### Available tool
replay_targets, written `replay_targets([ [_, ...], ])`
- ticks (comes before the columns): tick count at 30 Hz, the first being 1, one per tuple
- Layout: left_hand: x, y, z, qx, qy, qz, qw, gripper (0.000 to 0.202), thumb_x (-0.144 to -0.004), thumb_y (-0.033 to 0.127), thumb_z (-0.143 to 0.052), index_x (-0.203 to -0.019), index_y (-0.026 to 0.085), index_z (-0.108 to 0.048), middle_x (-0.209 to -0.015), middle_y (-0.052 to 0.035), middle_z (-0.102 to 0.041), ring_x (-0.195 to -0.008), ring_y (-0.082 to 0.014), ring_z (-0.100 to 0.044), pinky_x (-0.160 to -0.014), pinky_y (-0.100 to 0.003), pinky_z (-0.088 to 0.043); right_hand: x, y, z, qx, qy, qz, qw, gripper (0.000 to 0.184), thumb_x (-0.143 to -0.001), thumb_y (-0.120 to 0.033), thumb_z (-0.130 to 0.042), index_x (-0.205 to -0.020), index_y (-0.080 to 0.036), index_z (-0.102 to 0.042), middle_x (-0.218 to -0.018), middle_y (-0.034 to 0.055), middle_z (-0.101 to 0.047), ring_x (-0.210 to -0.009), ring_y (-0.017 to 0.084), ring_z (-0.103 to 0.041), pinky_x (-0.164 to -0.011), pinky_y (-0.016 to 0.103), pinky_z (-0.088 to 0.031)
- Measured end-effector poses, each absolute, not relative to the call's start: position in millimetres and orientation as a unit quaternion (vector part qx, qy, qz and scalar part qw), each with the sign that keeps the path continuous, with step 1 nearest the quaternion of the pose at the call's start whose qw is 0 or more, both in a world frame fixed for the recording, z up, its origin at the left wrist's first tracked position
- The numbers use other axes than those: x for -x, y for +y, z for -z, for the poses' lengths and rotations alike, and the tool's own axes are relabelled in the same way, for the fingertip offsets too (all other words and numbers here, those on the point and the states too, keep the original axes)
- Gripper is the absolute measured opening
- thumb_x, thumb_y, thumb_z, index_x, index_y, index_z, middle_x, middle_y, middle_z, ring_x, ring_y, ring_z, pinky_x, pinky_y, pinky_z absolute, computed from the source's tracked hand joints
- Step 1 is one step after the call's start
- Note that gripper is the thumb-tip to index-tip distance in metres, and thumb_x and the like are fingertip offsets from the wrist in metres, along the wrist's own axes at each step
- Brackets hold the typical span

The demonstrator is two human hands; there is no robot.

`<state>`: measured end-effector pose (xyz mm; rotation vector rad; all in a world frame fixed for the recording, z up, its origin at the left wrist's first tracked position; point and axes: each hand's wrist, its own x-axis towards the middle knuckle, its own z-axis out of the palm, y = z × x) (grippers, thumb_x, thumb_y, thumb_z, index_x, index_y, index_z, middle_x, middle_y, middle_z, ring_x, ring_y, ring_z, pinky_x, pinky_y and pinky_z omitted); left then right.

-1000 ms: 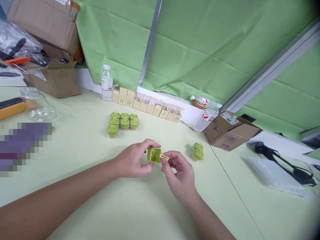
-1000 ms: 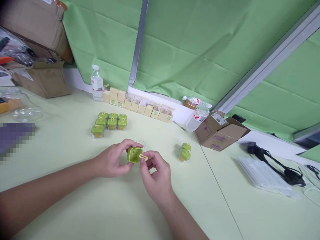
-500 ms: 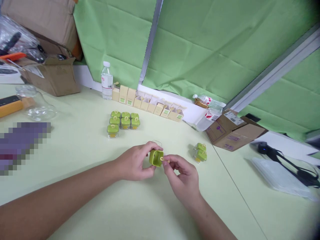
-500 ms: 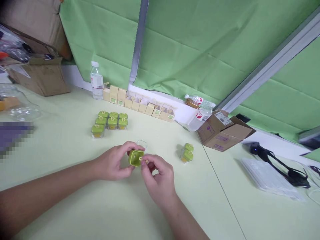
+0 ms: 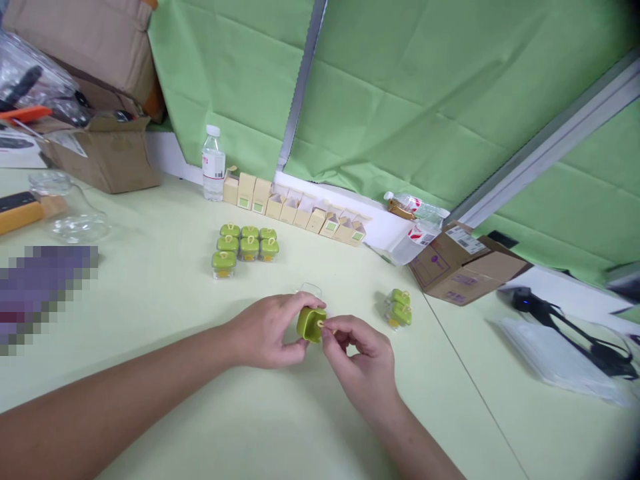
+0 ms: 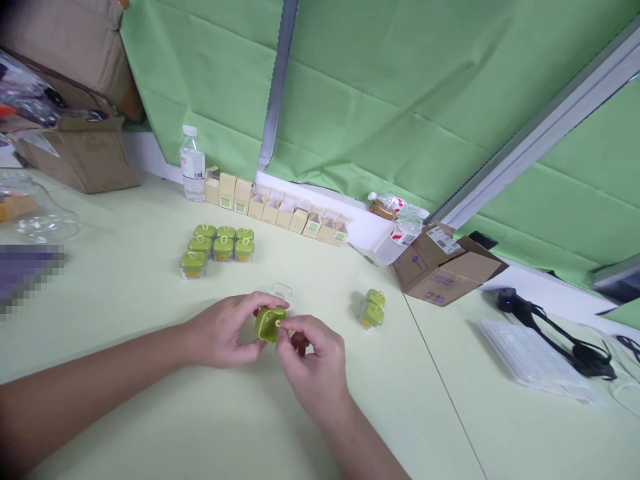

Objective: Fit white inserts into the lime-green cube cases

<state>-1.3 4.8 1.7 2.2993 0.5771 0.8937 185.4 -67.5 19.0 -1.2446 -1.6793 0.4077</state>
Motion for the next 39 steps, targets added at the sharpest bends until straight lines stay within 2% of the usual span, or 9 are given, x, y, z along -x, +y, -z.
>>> replay_targets([
  [19, 0.8, 3.4, -1.9, -0.871, 0.225, -0.316, 0.303, 0.057, -0.075, 0.017, -0.06, -0.129, 0.026, -0.044, -0.114, -0.0022, -0.067, -0.091, -0.0199, -0.068, -0.075, -0.031, -0.052, -182.9, -67.1, -18.3, 0.512, -0.696, -0.186, 0.468, 0.011, -0.085, -0.015, -0.061, -0.086, -0.023, -0.069, -0.073, 0.0001, -0.07, -0.055, 0.012, -0.056, -0.052, 0.026, -0.049],
  [26, 0.1, 2.5, 1.2, -0.871, 0.206, -0.34, 0.289, 0.061, -0.077, 0.015, -0.06, -0.134, 0.027, -0.043, -0.123, -0.0032, -0.065, -0.103, -0.0203, -0.066, -0.086, -0.033, -0.053, -182.7, -68.1, -17.7, 0.503, -0.701, -0.182, 0.471, 0.016, -0.082, -0.012, -0.063, -0.083, -0.024, -0.073, -0.079, 0.0006, -0.075, -0.057, 0.012, -0.059, -0.052, 0.026, -0.049],
  [30, -1.4, 2.6, 1.8, -0.875, 0.191, -0.355, 0.269, 0.056, -0.077, 0.014, -0.061, -0.13, 0.025, -0.046, -0.123, -0.0043, -0.063, -0.109, -0.0202, -0.062, -0.092, -0.033, -0.051, -183.1, -68.6, -16.4, 0.513, -0.699, -0.163, 0.47, 0.018, -0.082, -0.011, -0.063, -0.082, -0.025, -0.074, -0.078, 0.0, -0.075, -0.057, 0.013, -0.06, -0.051, 0.026, -0.049],
  [33, -2.8, 2.9, 0.7, -0.874, 0.18, -0.386, 0.233, 0.046, -0.074, 0.012, -0.063, -0.119, 0.022, -0.053, -0.121, -0.0073, -0.059, -0.113, -0.0217, -0.058, -0.095, -0.033, -0.05, -183.7, -69.4, -15.9, 0.524, -0.698, -0.149, 0.465, 0.017, -0.083, -0.014, -0.063, -0.082, -0.026, -0.075, -0.077, 0.0003, -0.075, -0.057, 0.013, -0.059, -0.051, 0.027, -0.049],
  [36, -2.9, 5.5, -0.6, -0.86, 0.21, -0.416, 0.21, 0.04, -0.075, 0.013, -0.065, -0.113, 0.021, -0.057, -0.111, -0.0074, -0.055, -0.103, -0.0204, -0.058, -0.088, -0.032, -0.051, -186.3, -67.8, -16.2, 0.545, -0.67, -0.149, 0.482, 0.012, -0.083, -0.019, -0.066, -0.085, -0.025, -0.076, -0.076, 0.0015, -0.074, -0.054, 0.012, -0.056, -0.051, 0.027, -0.048],
  [39, -1.6, 11.3, -1.1, -0.841, 0.246, -0.429, 0.22, 0.037, -0.079, 0.019, -0.067, -0.114, 0.021, -0.057, -0.106, -0.0064, -0.055, -0.1, -0.0198, -0.057, -0.087, -0.033, -0.049, -191.1, -61.5, -17.8, 0.583, -0.579, -0.235, 0.519, 0.011, -0.081, -0.03, -0.072, -0.089, -0.023, -0.076, -0.068, 0.0013, -0.069, -0.049, 0.011, -0.053, -0.046, 0.026, -0.045],
])
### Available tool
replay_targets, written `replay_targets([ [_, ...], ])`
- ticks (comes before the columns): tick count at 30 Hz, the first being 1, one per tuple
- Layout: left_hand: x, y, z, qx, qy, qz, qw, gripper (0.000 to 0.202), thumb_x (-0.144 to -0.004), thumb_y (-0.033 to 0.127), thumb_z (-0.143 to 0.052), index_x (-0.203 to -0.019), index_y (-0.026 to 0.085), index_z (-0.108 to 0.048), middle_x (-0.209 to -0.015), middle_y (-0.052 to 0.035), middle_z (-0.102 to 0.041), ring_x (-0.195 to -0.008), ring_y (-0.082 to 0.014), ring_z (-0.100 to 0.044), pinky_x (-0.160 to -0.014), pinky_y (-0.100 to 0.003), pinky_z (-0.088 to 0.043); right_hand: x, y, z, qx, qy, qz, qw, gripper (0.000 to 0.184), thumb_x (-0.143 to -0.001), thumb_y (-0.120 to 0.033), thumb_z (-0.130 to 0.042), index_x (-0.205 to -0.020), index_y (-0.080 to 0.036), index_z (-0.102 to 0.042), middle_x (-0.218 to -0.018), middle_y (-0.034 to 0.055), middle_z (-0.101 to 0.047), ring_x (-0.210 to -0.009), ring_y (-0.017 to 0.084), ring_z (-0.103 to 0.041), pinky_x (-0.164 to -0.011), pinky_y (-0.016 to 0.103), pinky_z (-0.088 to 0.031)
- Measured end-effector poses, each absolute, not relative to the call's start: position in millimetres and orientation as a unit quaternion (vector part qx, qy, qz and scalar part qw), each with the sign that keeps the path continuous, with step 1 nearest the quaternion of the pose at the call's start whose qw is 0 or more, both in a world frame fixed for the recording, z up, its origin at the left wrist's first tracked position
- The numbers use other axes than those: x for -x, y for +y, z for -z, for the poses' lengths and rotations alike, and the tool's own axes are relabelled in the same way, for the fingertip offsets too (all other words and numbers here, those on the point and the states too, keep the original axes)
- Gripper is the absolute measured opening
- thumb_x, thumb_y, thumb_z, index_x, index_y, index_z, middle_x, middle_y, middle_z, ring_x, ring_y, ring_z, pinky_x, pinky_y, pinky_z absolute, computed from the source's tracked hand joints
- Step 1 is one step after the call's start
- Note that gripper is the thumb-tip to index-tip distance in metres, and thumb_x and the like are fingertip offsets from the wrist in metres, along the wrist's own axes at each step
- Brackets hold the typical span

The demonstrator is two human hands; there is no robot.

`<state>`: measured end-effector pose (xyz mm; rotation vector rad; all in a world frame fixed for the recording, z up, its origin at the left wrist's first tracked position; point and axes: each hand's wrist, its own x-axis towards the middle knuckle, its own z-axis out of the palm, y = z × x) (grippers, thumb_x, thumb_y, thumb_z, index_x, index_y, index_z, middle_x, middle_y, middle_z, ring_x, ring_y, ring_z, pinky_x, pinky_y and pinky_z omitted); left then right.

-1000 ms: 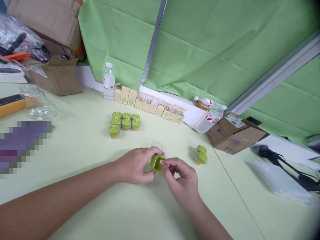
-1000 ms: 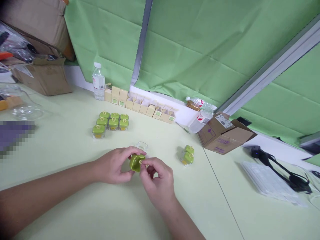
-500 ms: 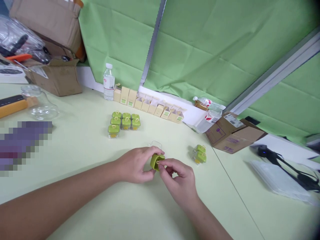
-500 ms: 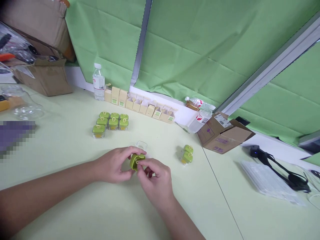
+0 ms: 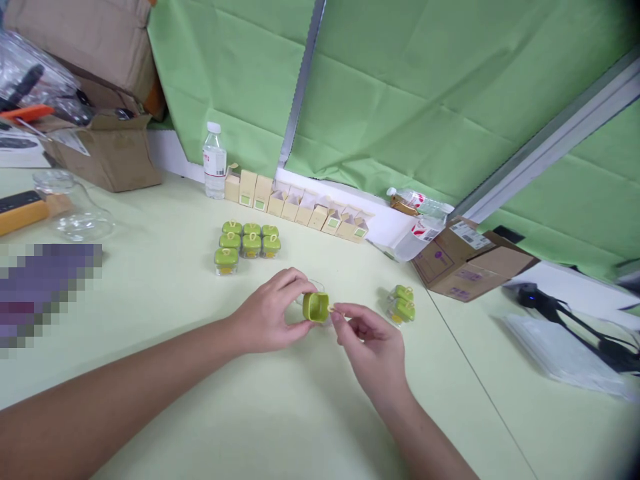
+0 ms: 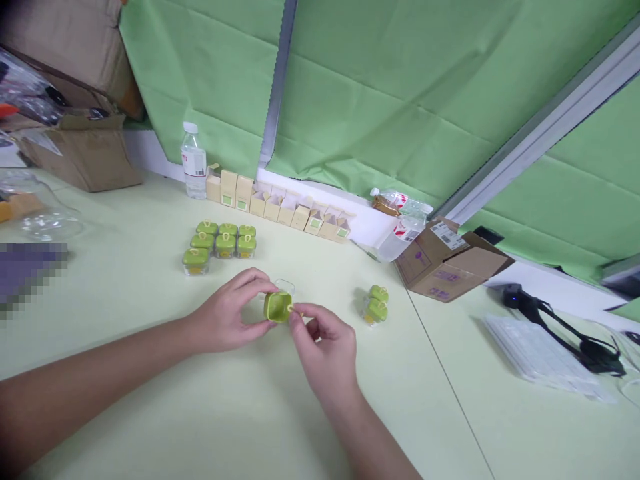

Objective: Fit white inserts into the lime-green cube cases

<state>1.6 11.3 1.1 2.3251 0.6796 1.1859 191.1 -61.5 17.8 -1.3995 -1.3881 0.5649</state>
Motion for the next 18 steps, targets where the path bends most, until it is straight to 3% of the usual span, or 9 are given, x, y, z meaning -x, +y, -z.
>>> replay_targets([
  [4, 1, 19, -1, -0.825, 0.278, -0.426, 0.247, 0.036, -0.08, 0.025, -0.068, -0.114, 0.022, -0.056, -0.106, -0.0057, -0.056, -0.096, -0.0193, -0.055, -0.084, -0.032, -0.047, -198, -51, -21, 0.591, -0.451, -0.379, 0.551, 0.026, -0.079, -0.041, -0.072, -0.095, -0.02, -0.073, -0.068, 0.0023, -0.068, -0.053, 0.012, -0.055, -0.045, 0.024, -0.043],
  [7, 5, 24, -2, -0.83, 0.276, -0.403, 0.268, 0.036, -0.078, 0.026, -0.069, -0.111, 0.022, -0.056, -0.103, -0.0039, -0.057, -0.086, -0.0168, -0.052, -0.077, -0.029, -0.045, -200, -49, -22, 0.595, -0.443, -0.386, 0.548, 0.028, -0.08, -0.04, -0.071, -0.099, -0.02, -0.07, -0.083, 0.0055, -0.073, -0.061, 0.014, -0.058, -0.048, 0.024, -0.044],
  [13, 19, 35, -7, -0.868, 0.283, -0.299, 0.278, 0.032, -0.069, 0.023, -0.069, -0.097, 0.021, -0.055, -0.089, 0.0004, -0.054, -0.078, -0.0156, -0.049, -0.069, -0.027, -0.041, -197, -56, -14, 0.604, -0.64, -0.214, 0.424, 0.008, -0.086, -0.029, -0.066, -0.091, -0.025, -0.069, -0.089, 0.0033, -0.073, -0.086, 0.02, -0.064, -0.075, 0.033, -0.05],
  [18, 23, 38, -6, -0.899, 0.272, -0.219, 0.267, 0.029, -0.066, 0.021, -0.067, -0.092, 0.02, -0.055, -0.092, -0.0005, -0.056, -0.082, -0.0171, -0.054, -0.072, -0.027, -0.042, -197, -56, -3, 0.56, -0.737, -0.116, 0.36, 0.015, -0.086, -0.016, -0.063, -0.09, -0.028, -0.073, -0.097, 0.0028, -0.071, -0.1, 0.023, -0.06, -0.09, 0.039, -0.05],
])
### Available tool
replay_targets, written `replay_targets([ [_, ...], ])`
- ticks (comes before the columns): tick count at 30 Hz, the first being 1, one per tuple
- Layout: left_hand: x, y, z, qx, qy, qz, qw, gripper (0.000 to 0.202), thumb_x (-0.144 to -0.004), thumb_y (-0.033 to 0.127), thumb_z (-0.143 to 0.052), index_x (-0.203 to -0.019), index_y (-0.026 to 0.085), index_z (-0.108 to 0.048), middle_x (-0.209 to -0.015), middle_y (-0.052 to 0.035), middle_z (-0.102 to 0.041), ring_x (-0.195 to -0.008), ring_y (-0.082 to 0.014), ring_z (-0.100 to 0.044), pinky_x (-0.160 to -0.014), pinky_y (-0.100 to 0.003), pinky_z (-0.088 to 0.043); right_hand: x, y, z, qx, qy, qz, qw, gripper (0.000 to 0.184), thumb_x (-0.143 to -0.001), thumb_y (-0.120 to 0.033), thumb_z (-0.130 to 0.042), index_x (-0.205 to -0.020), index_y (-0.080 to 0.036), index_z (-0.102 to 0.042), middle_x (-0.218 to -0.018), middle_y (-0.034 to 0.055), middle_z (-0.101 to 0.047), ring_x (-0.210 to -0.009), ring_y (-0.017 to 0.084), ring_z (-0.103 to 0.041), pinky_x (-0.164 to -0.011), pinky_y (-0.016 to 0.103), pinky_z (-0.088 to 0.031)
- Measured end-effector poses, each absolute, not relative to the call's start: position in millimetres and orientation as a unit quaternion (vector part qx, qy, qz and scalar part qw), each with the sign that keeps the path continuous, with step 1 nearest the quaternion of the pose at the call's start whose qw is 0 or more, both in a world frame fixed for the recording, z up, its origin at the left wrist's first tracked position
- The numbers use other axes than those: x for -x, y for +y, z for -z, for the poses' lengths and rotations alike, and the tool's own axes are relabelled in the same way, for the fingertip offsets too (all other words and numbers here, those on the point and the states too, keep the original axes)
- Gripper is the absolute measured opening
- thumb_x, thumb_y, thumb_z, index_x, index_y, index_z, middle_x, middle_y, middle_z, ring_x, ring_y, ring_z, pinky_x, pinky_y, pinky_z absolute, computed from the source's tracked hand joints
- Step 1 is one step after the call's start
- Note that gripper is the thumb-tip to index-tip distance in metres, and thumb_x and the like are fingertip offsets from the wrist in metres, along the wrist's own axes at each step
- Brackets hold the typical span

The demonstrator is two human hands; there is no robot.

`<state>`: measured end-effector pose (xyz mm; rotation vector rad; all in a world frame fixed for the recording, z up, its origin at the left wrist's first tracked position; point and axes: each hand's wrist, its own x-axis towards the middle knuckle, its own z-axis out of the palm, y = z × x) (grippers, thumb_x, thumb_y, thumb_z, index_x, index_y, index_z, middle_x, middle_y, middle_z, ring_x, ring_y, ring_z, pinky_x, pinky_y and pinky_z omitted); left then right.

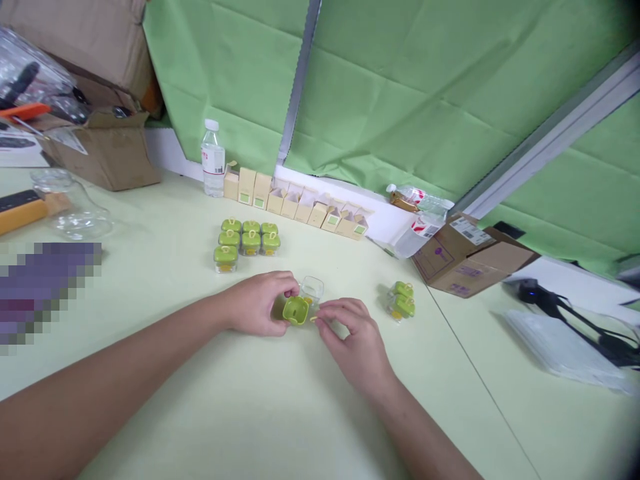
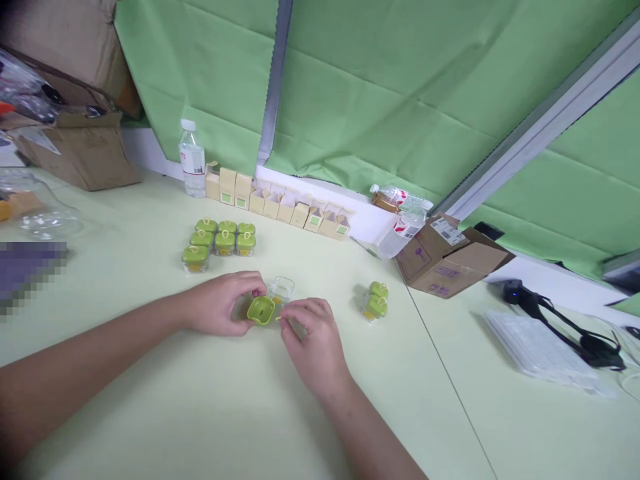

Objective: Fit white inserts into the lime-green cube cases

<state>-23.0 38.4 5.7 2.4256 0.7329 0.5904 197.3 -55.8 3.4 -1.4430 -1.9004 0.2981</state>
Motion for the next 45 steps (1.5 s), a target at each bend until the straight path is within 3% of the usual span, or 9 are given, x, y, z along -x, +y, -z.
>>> replay_targets([
  [4, 25, 39, -5, -0.913, 0.254, -0.187, 0.26, 0.031, -0.068, 0.023, -0.068, -0.096, 0.02, -0.057, -0.095, -0.0013, -0.058, -0.084, -0.0181, -0.056, -0.073, -0.027, -0.042, -199, -52, 4, 0.574, -0.74, -0.093, 0.339, 0.014, -0.084, -0.017, -0.067, -0.085, -0.028, -0.074, -0.112, 0.0055, -0.066, -0.114, 0.026, -0.054, -0.097, 0.043, -0.048],
  [8, 26, 39, -9, -0.906, 0.249, -0.214, 0.269, 0.027, -0.075, 0.029, -0.068, -0.098, 0.02, -0.058, -0.092, -0.0012, -0.058, -0.081, -0.0164, -0.055, -0.072, -0.027, -0.042, -201, -52, 2, 0.578, -0.725, -0.111, 0.357, 0.014, -0.085, -0.022, -0.065, -0.095, -0.027, -0.074, -0.118, 0.0071, -0.065, -0.117, 0.026, -0.055, -0.098, 0.043, -0.048],
  [12, 25, 42, -7, -0.859, 0.279, -0.315, 0.292, 0.012, -0.089, 0.029, -0.054, -0.085, 0.018, -0.056, -0.077, 0.0006, -0.055, -0.069, -0.013, -0.05, -0.064, -0.025, -0.039, -207, -50, -7, 0.612, -0.665, -0.12, 0.41, 0.012, -0.087, -0.027, -0.061, -0.092, -0.027, -0.072, -0.114, 0.0061, -0.067, -0.111, 0.025, -0.06, -0.097, 0.042, -0.047],
  [15, 23, 45, -2, -0.822, 0.315, -0.369, 0.297, 0.025, -0.094, 0.026, -0.045, -0.074, 0.017, -0.055, -0.068, 0.0014, -0.053, -0.062, -0.0116, -0.046, -0.058, -0.025, -0.035, -209, -48, -11, 0.631, -0.644, -0.134, 0.412, 0.012, -0.087, -0.028, -0.06, -0.089, -0.027, -0.071, -0.11, 0.0049, -0.068, -0.108, 0.024, -0.061, -0.093, 0.039, -0.048],
  [21, 24, 51, 2, -0.776, 0.361, -0.416, 0.308, 0.03, -0.094, 0.026, -0.045, -0.069, 0.016, -0.057, -0.057, 0.0045, -0.042, -0.056, -0.0101, -0.041, -0.056, -0.024, -0.032, -214, -51, -23, 0.684, -0.648, -0.097, 0.321, 0.013, -0.086, -0.032, -0.058, -0.084, -0.025, -0.069, -0.091, 0.0039, -0.063, -0.082, 0.019, -0.059, -0.073, 0.032, -0.047],
  [26, 23, 50, 2, -0.767, 0.368, -0.422, 0.312, 0.03, -0.093, 0.026, -0.046, -0.067, 0.016, -0.056, -0.056, 0.005, -0.039, -0.055, -0.0096, -0.038, -0.054, -0.024, -0.031, -218, -53, -35, 0.733, -0.653, -0.121, 0.15, 0.023, -0.084, -0.035, -0.057, -0.066, -0.023, -0.063, -0.072, 0.0017, -0.063, -0.065, 0.017, -0.057, -0.058, 0.029, -0.039],
  [28, 22, 49, 2, -0.772, 0.368, -0.413, 0.313, 0.03, -0.093, 0.026, -0.046, -0.067, 0.016, -0.057, -0.056, 0.0051, -0.037, -0.054, -0.0095, -0.037, -0.054, -0.024, -0.03, -217, -52, -35, 0.743, -0.64, -0.155, 0.12, 0.027, -0.084, -0.039, -0.058, -0.064, -0.023, -0.063, -0.07, 0.0013, -0.064, -0.063, 0.017, -0.057, -0.056, 0.028, -0.037],
  [37, 20, 47, 4, -0.797, 0.362, -0.375, 0.306, 0.03, -0.093, 0.026, -0.044, -0.067, 0.016, -0.055, -0.06, 0.003, -0.045, -0.056, -0.0101, -0.039, -0.052, -0.025, -0.027, -216, -51, -21, 0.732, -0.624, -0.232, 0.146, 0.018, -0.077, -0.036, -0.062, -0.068, -0.022, -0.069, -0.062, -0.0012, -0.062, -0.054, 0.014, -0.052, -0.048, 0.024, -0.034],
  [45, 21, 46, 4, -0.819, 0.344, -0.356, 0.29, 0.034, -0.094, 0.028, -0.046, -0.062, 0.017, -0.044, -0.058, 0.004, -0.037, -0.054, -0.0094, -0.035, -0.052, -0.025, -0.026, -220, -52, -25, 0.726, -0.641, -0.192, 0.158, 0.015, -0.075, -0.03, -0.06, -0.063, -0.022, -0.065, -0.06, -0.0007, -0.06, -0.054, 0.014, -0.05, -0.048, 0.024, -0.033],
])
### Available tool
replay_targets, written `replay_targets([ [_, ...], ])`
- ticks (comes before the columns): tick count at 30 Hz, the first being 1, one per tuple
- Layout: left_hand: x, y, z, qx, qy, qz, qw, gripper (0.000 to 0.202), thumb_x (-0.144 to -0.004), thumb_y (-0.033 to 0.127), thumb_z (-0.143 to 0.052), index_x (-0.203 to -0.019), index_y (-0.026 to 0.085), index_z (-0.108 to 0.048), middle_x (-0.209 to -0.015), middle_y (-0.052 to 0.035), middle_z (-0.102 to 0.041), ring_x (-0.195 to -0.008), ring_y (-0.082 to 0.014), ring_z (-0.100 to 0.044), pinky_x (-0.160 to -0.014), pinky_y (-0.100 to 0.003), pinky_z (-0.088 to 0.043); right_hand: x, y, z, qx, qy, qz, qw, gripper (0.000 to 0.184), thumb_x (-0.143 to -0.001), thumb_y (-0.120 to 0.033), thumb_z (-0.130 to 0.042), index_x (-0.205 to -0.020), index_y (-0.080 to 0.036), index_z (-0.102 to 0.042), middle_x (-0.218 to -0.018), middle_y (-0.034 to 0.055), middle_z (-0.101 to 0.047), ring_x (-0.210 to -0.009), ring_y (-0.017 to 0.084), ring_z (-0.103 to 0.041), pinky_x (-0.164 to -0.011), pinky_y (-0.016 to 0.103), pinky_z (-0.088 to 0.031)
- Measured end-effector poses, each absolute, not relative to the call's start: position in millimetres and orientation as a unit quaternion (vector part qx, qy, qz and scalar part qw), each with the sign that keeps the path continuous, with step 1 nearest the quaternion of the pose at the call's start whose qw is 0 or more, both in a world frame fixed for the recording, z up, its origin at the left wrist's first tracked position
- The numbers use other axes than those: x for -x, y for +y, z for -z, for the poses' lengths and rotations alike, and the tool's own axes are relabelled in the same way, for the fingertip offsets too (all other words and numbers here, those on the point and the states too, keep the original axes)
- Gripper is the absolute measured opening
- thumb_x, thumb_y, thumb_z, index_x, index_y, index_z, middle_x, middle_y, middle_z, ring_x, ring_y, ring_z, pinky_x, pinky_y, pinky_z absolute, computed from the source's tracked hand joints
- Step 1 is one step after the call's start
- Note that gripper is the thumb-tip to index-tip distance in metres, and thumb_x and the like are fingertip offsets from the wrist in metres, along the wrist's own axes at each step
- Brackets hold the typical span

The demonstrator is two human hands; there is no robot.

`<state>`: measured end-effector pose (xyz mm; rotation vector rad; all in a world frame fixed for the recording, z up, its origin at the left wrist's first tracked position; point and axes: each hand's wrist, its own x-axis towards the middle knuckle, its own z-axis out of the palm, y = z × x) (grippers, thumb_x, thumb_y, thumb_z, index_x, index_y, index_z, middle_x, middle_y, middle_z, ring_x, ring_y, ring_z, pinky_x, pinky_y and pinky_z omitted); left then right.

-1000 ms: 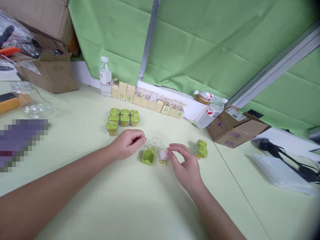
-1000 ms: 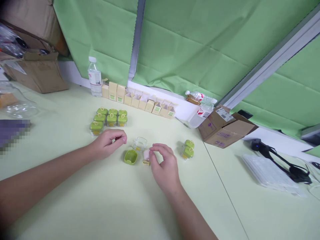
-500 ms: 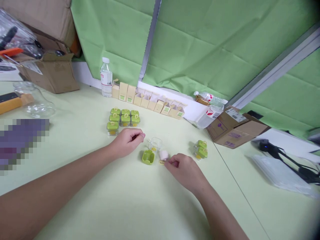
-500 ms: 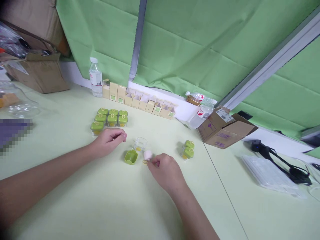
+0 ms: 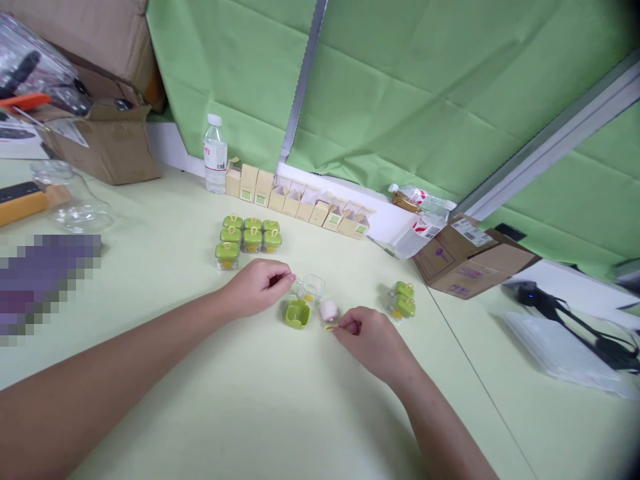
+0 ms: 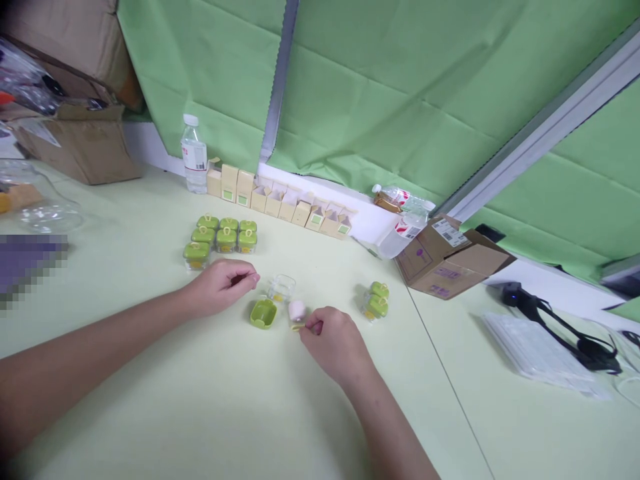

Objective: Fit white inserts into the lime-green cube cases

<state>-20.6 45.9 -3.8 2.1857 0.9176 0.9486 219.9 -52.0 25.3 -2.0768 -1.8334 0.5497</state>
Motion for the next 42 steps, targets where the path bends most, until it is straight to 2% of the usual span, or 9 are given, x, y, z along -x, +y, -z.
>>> replay_targets([
  [7, 20.4, 44.8, 4.2, -0.827, 0.343, -0.344, 0.282, 0.035, -0.094, 0.031, -0.047, -0.063, 0.017, -0.042, -0.059, 0.0043, -0.037, -0.055, -0.0093, -0.035, -0.053, -0.025, -0.026, -221.9, -52.0, -30.5, 0.742, -0.633, -0.158, 0.156, 0.02, -0.078, -0.037, -0.061, -0.064, -0.023, -0.066, -0.06, -0.0009, -0.06, -0.054, 0.014, -0.051, -0.049, 0.026, -0.033],
  [17, 20.0, 44.3, 3.5, -0.838, 0.337, -0.323, 0.283, 0.036, -0.094, 0.031, -0.047, -0.062, 0.018, -0.037, -0.059, 0.0042, -0.035, -0.055, -0.0098, -0.035, -0.053, -0.026, -0.026, -218.2, -52.3, -24.6, 0.736, -0.654, -0.112, 0.134, 0.02, -0.08, -0.034, -0.059, -0.064, -0.023, -0.063, -0.068, 0.0011, -0.064, -0.057, 0.015, -0.053, -0.052, 0.027, -0.033],
  [25, 20.5, 45.8, 3.7, -0.842, 0.336, -0.323, 0.272, 0.037, -0.092, 0.031, -0.048, -0.06, 0.018, -0.034, -0.058, 0.0041, -0.034, -0.054, -0.01, -0.034, -0.052, -0.026, -0.025, -223.0, -52.9, -27.5, 0.735, -0.661, -0.096, 0.121, 0.022, -0.078, -0.037, -0.063, -0.061, -0.024, -0.059, -0.061, -0.0009, -0.061, -0.055, 0.015, -0.052, -0.051, 0.026, -0.031],
  [33, 22.7, 45.5, 4.6, -0.85, 0.329, -0.303, 0.277, 0.028, -0.09, 0.027, -0.049, -0.065, 0.017, -0.05, -0.06, 0.0029, -0.046, -0.057, -0.0107, -0.042, -0.053, -0.025, -0.027, -221.0, -53.3, -30.3, 0.738, -0.644, -0.139, 0.148, 0.028, -0.081, -0.046, -0.061, -0.064, -0.024, -0.064, -0.059, -0.0007, -0.062, -0.052, 0.014, -0.051, -0.049, 0.026, -0.032],
  [42, 21.1, 44.8, 4.4, -0.859, 0.323, -0.301, 0.261, 0.026, -0.09, 0.026, -0.049, -0.065, 0.017, -0.053, -0.06, 0.0022, -0.05, -0.057, -0.011, -0.044, -0.053, -0.025, -0.028, -221.0, -51.7, -29.3, 0.74, -0.643, -0.128, 0.149, 0.026, -0.081, -0.037, -0.06, -0.059, -0.023, -0.062, -0.055, -0.0009, -0.06, -0.05, 0.014, -0.049, -0.048, 0.027, -0.031],
])
